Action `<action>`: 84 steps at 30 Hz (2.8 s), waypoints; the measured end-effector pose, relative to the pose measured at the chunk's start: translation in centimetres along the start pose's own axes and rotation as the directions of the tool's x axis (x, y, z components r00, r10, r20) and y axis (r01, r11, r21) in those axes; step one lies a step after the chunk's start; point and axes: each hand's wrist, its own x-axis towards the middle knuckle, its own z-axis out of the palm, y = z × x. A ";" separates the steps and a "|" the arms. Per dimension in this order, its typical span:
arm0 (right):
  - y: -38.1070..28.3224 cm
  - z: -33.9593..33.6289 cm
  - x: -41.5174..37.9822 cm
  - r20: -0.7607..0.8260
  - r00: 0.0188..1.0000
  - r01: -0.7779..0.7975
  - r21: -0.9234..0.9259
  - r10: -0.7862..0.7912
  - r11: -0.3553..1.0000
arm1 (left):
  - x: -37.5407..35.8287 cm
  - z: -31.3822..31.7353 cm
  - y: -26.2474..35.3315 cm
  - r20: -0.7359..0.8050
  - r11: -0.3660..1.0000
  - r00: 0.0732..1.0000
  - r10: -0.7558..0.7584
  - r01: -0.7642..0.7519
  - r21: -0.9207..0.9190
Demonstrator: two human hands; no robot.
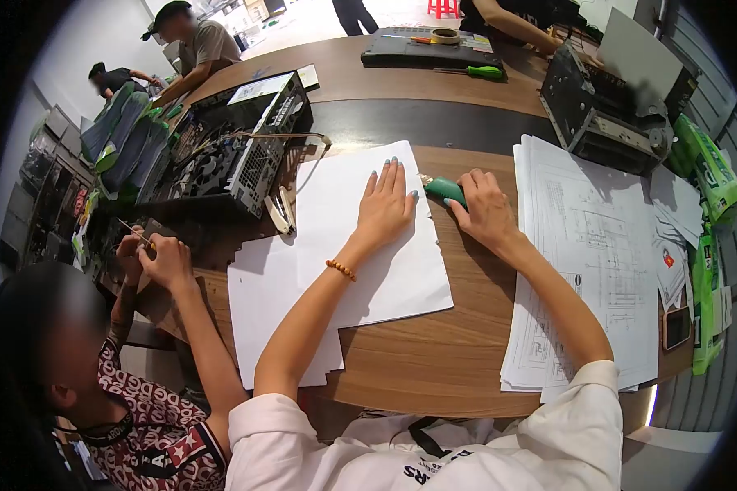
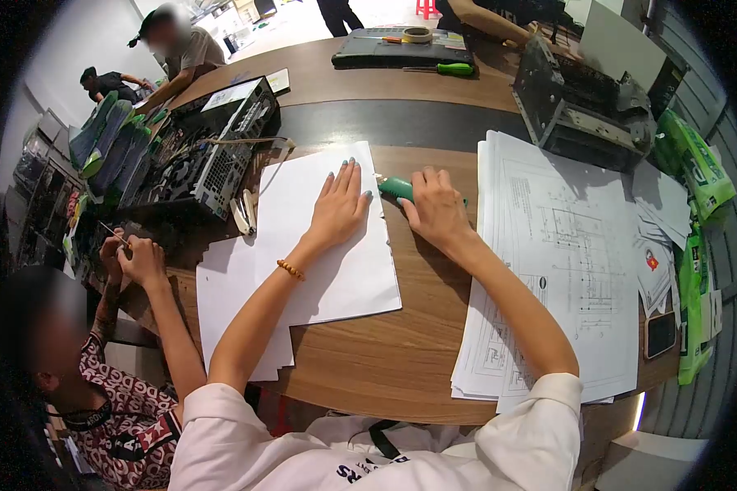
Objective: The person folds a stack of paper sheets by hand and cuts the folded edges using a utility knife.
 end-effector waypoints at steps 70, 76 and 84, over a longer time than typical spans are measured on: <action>1.1 -0.2 0.5 0.021 1.000 -0.012 0.107 0.010 0.994 | 0.5 -3.0 -1.2 0.065 0.983 0.998 -0.025 0.037 -0.179; 0.5 0.3 0.6 -0.027 0.998 -0.061 0.109 0.064 0.992 | 0.7 0.1 -1.8 -0.024 0.999 0.999 0.023 -0.022 0.042; 1.4 1.1 1.3 -0.090 0.996 -0.010 0.104 0.020 0.995 | 0.6 -0.4 -1.4 0.002 0.999 0.999 0.049 -0.049 0.013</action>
